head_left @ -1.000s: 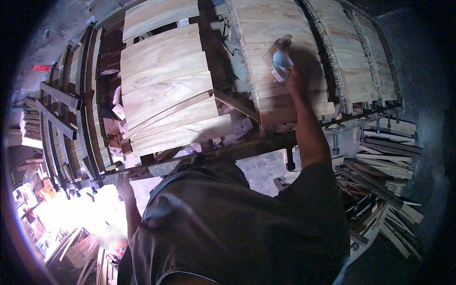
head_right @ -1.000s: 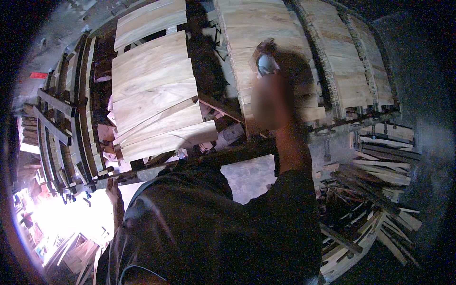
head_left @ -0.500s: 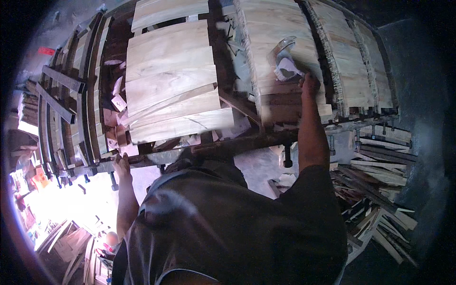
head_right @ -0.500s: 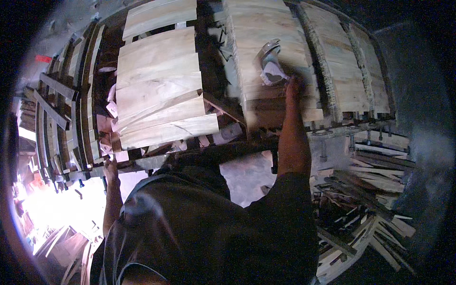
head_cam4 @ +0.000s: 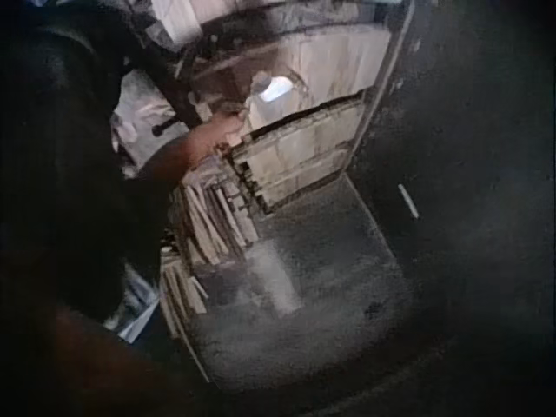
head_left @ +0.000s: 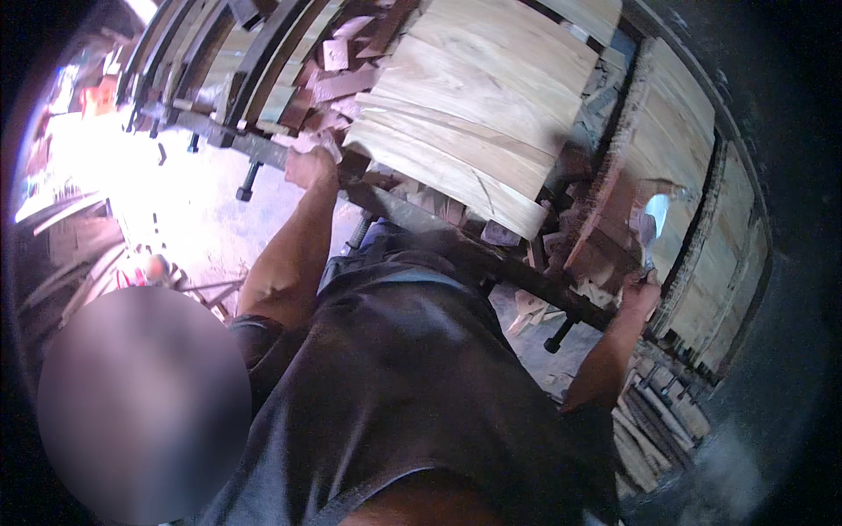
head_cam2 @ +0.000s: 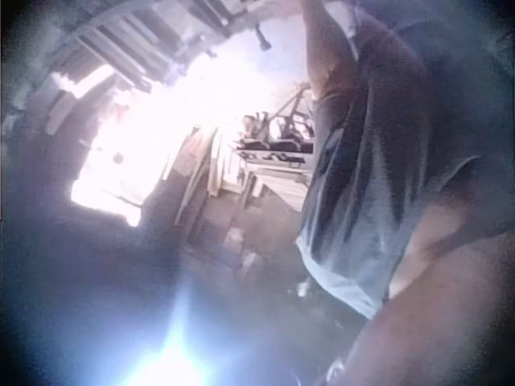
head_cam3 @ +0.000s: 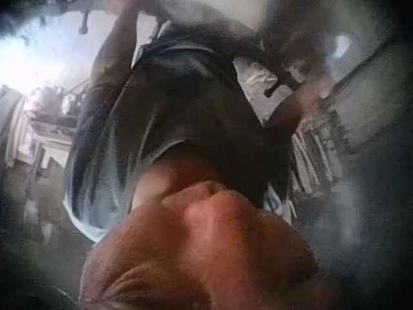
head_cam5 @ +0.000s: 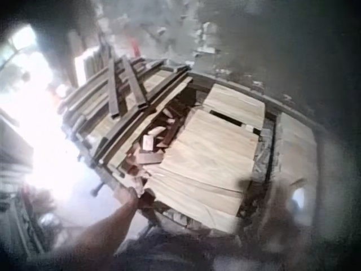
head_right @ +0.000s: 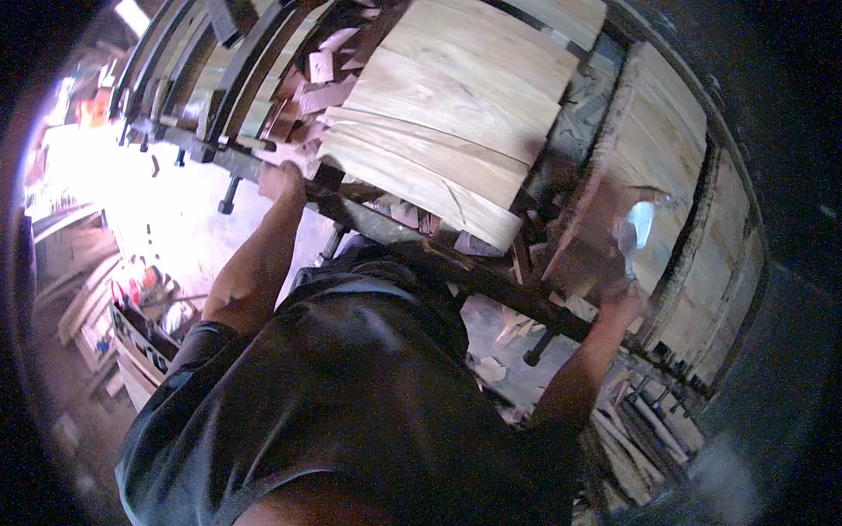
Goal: The person mixes a white adhesive in a bucket, pours it into a small container, and applies it to wooden planks using a brush. The person then places thin wooden strips onto the glued planks and presses them down.
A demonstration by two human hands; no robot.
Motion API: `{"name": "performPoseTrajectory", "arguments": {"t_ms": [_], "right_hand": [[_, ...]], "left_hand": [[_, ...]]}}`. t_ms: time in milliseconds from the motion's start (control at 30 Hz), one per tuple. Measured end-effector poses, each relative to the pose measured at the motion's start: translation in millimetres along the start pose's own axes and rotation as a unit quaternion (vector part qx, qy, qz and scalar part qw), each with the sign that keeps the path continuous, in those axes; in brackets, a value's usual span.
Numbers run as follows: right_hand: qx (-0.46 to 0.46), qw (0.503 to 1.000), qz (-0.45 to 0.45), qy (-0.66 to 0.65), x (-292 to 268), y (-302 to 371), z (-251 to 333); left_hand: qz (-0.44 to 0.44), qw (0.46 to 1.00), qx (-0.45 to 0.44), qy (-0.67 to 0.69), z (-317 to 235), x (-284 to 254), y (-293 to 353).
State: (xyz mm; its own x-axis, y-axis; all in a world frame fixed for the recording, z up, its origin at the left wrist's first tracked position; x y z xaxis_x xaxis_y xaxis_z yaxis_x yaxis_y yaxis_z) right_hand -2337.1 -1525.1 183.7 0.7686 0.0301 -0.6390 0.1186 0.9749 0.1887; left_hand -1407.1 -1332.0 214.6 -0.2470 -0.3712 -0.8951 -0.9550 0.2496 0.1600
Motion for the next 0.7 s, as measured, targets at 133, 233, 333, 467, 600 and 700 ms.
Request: {"name": "performPoseTrajectory", "arguments": {"t_ms": [133, 233, 333, 467, 600, 700], "right_hand": [[-0.125, 0.989, 0.053, -0.057, 91, 11, 123], [0.063, 0.823, 0.152, -0.544, 208, 11, 190], [0.085, 0.845, 0.187, -0.494, 302, 28, 310], [-0.030, 0.940, 0.196, -0.276, 382, 28, 402], [-0.148, 0.957, 0.205, -0.143, 442, 40, 476], [-0.214, 0.957, 0.192, -0.026, 472, 52, 511]], "left_hand": [[-0.005, 0.999, 0.031, 0.017, -2, 6, 6], [0.032, 0.999, 0.027, 0.014, -10, 10, 9], [0.013, 0.999, 0.043, 0.030, -17, 2, 17], [0.027, 0.998, 0.037, 0.032, -20, 3, 17], [0.042, 0.998, 0.013, 0.037, -19, 1, 18], [0.033, 0.998, 0.020, 0.056, -20, -1, 20]]}}
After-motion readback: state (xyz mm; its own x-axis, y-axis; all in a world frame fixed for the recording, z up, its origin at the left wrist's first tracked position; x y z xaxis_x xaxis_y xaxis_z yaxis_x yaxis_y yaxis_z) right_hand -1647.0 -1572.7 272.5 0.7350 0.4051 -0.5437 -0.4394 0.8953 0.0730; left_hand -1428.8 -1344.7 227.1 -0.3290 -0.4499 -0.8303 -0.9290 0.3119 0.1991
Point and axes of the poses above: each hand's wrist, its own y-axis away from the middle knuckle, its own x-axis out of the palm, z = x × y, the point moved 9 cm from there along -y, towards the middle knuckle, and after that the axes turned 14 degrees about z, right-handed, at the moved point
